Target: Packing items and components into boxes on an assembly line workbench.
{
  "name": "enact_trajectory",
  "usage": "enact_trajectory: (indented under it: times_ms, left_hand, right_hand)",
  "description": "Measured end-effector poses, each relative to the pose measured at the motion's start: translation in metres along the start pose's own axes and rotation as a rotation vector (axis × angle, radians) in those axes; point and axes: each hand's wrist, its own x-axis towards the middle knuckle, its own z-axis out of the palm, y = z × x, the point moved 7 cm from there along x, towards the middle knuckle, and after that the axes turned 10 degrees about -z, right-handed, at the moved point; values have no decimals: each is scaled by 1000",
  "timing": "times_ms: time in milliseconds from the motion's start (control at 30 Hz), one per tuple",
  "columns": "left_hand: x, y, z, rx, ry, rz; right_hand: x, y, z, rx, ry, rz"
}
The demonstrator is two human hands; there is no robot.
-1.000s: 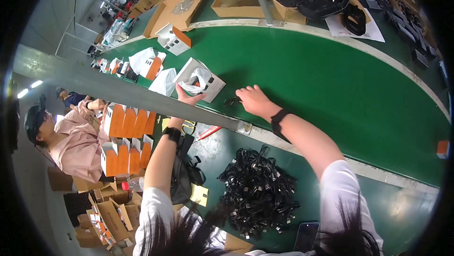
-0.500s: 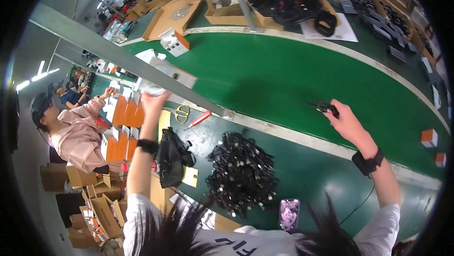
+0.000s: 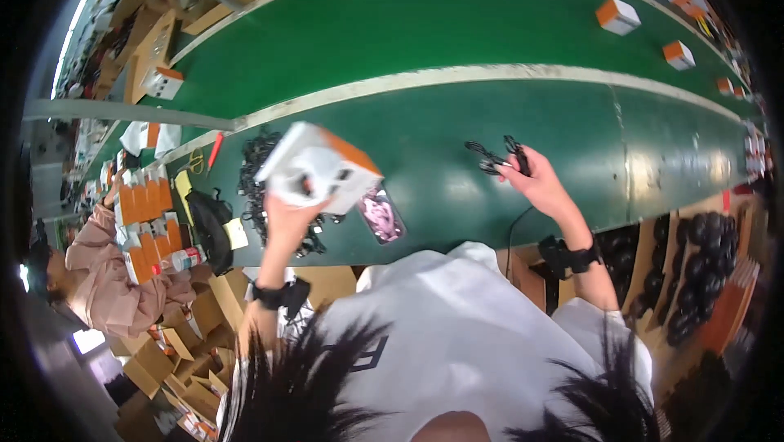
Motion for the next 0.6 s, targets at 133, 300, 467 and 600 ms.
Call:
enact_trajectory:
  times_ms: [133,300,467,600]
  left_hand:
    - [-7,-9,144,-186,-181,55]
    - [-13,-37,229,-191,-219,173]
    - [-30,-39,260,-30,-272,315]
    - [-53,-27,244,5,-53,309]
  right_hand:
    - [-23,41,-29,95,135,24]
    - [-48,108,-66,22,228,11]
    - [-31,176,-86,-31,226,42]
    - [-28,186,-90,-280,206,-47]
